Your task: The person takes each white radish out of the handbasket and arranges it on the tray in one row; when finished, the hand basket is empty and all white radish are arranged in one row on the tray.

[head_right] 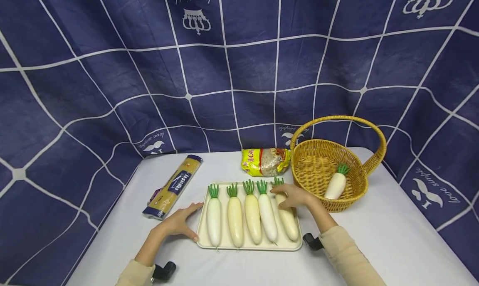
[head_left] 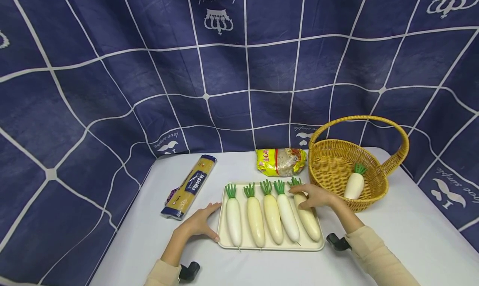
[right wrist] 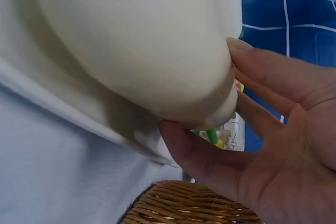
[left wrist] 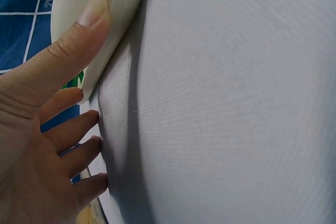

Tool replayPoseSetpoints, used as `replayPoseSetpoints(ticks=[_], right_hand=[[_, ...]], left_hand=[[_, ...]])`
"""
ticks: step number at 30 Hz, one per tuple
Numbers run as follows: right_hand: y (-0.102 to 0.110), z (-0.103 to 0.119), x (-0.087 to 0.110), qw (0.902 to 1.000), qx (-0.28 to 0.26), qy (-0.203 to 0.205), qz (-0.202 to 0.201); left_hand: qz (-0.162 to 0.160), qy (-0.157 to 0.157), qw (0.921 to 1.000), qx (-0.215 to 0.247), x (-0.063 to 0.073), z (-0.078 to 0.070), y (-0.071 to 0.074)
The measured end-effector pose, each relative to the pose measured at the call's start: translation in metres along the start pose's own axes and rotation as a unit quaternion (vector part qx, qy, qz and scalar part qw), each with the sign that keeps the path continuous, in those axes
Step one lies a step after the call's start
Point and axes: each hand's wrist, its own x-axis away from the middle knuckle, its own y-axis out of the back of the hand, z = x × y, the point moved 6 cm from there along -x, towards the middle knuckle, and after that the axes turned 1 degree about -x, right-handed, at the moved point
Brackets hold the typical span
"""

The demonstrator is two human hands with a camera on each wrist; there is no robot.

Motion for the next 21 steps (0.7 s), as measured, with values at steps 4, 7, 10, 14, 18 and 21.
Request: replayPoseSetpoints(ticks=[4,7,10,14,18,21], right_hand=[[-0.0002,0.0043,0.0037,0.9993,0.012,0.018,-0.031],[-0.0001,0.0066,0.006,0.9979,0.024,0.017,-0.057],[-0.0001,0.0075,0.0077,0.9962,0.043,0.006,-0.076],[-0.0006,0.0078,0.0088,0.9949,0.065,-0.011,-0.076],[-0.0033,0.0065,0.0086,0.9956,0.072,-0.03,-0.052],[-0.0044,0.0064,0.0086,0.9958,0.07,-0.041,-0.042]], left_hand=[[0.0,0.003,1.0,0.0,0.0002,0.0001,0.0004],[0.0,0.005,1.0,0.002,0.0012,-0.0002,0.0009],[-0.003,0.005,1.0,0.001,0.002,-0.0008,0.0009],[-0.004,0.007,1.0,-0.001,0.0023,-0.0015,0.0009],[-0.003,0.007,1.0,-0.002,0.0021,-0.0018,0.0012],[-0.003,0.002,1.0,-0.003,0.002,-0.0018,0.0009]])
